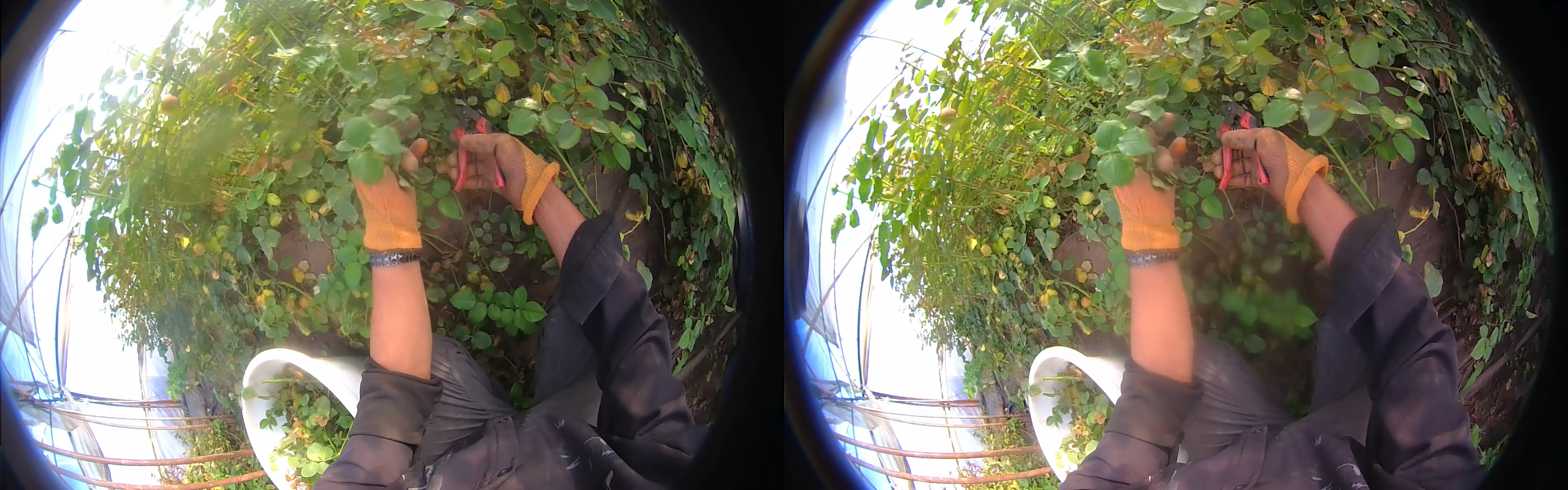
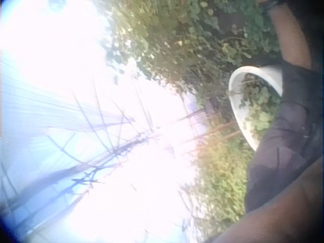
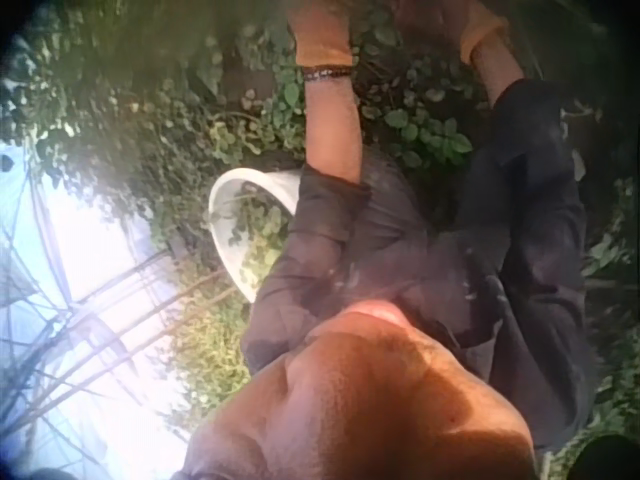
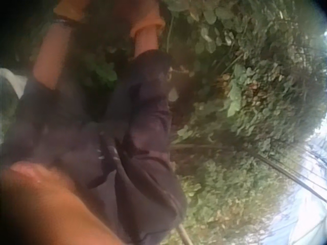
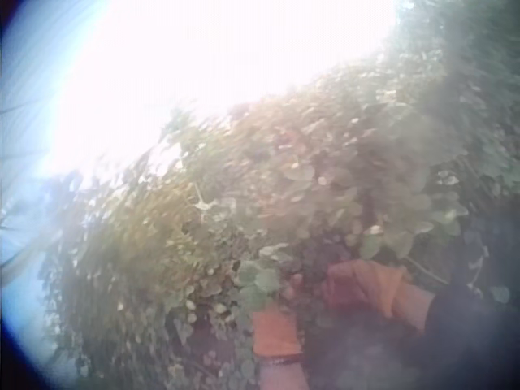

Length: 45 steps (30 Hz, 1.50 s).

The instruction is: The person kneels among low-growing leafy plants and uses pruning shears to cut stems, placing the harvested leaves into a white bucket. The person repeatedly reaches, cuts, and deposits leaves, gradually filling the bucket.

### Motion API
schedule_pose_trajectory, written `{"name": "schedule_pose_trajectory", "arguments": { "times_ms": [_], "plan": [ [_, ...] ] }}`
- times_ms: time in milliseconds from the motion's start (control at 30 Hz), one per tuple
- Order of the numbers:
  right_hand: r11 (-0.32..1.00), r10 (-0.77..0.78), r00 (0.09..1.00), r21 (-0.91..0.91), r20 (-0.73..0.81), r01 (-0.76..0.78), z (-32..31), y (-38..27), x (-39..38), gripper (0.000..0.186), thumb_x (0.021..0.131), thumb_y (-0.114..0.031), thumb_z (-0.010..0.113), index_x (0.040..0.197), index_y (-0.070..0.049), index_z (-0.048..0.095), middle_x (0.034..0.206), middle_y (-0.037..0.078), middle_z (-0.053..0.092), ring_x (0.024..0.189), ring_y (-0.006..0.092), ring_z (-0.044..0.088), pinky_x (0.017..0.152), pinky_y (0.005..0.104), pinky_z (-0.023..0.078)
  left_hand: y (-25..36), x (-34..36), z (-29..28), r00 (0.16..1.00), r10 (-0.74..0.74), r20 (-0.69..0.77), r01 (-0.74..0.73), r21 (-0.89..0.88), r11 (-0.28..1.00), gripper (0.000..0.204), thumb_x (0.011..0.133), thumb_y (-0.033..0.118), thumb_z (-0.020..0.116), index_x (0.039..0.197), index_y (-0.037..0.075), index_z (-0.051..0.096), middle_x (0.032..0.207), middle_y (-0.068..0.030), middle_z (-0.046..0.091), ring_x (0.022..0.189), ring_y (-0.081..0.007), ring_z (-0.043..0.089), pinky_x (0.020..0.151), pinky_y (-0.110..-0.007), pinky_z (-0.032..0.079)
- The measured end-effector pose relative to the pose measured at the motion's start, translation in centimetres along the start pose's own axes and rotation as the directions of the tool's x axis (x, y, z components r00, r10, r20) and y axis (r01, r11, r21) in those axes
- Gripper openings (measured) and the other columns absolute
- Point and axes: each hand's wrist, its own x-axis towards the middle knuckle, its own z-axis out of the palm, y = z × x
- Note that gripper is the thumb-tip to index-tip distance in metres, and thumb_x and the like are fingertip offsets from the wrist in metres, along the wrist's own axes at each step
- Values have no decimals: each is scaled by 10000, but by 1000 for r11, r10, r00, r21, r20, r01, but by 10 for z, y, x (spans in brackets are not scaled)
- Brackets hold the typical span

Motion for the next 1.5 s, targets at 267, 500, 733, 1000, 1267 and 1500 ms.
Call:
{"name": "schedule_pose_trajectory", "arguments": {
  "times_ms": [267, 500, 733, 1000, 1267, 1500],
  "plan": [
    [991, -76, 997, 114, 17, 74, -3, 8, -23, 358, 1102, -262, 626, 1388, -47, 619, 1146, 109, 767, 1018, 260, 763, 962, 447, 612, -9, 2, 7, 992, -117, -54, 109, -131, 985, 279, 1114, 313, 644, 1238, 63, 652, 1206, -223, 775, 677, -109, 617, 811, -379, 660],
    [955, -150, 961, 287, 232, 80, -33, -8, -1, 390, 1109, -297, 637, 1416, -58, 632, 1240, 137, 762, 1125, 301, 763, 1031, 486, 617, -17, 4, 14, 997, 19, 69, -18, -26, 1000, 305, 1152, 257, 568, 1342, 36, 656, 1243, -199, 786, 861, -190, 726, 870, -385, 626],
    [969, -123, 987, 226, 99, 98, -34, -12, 1, 383, 1103, -307, 658, 1396, -61, 669, 1225, 122, 772, 1085, 305, 778, 1029, 472, 620, -12, 0, 23, 970, 144, 198, -207, 347, 915, 351, 1165, 185, 539, 1454, 15, 643, 1298, -149, 784, 1098, -200, 737, 931, -350, 599],
    [958, -198, 978, 226, 67, 179, -43, -5, 17, 411, 1111, -404, 643, 1408, -120, 640, 1322, 96, 727, 1146, 274, 739, 1013, 485, 610, -29, 39, 80, 963, -112, 245, 132, -67, 989, 485, 1163, 327, 568, 1474, -36, 650, 1281, -113, 766, 1092, -256, 743, 964, -372, 608],
    [894, -409, 911, 229, 60, 386, -58, 14, 29, 520, 1152, -497, 558, 1524, -136, 597, 1413, 61, 715, 1198, 235, 700, 1026, 456, 576, -119, 110, 118, 915, 19, 402, -287, 617, 733, 347, 1000, 273, 788, 1346, 304, 783, 1356, -218, 731, 1143, -393, 738, 1004, -458, 590],
    [962, -180, 976, 187, -119, 200, -24, 8, -11, 201, 1060, -249, 718, 1138, -66, 746, 860, 90, 712, 684, 217, 664, 675, 381, 514, -48, 66, 97, 961, 241, 135, -274, 343, 898, 334, 1018, 99, 771, 1343, 22, 762, 1175, -145, 838, 1012, -244, 800, 874, -357, 616]
  ]
}}
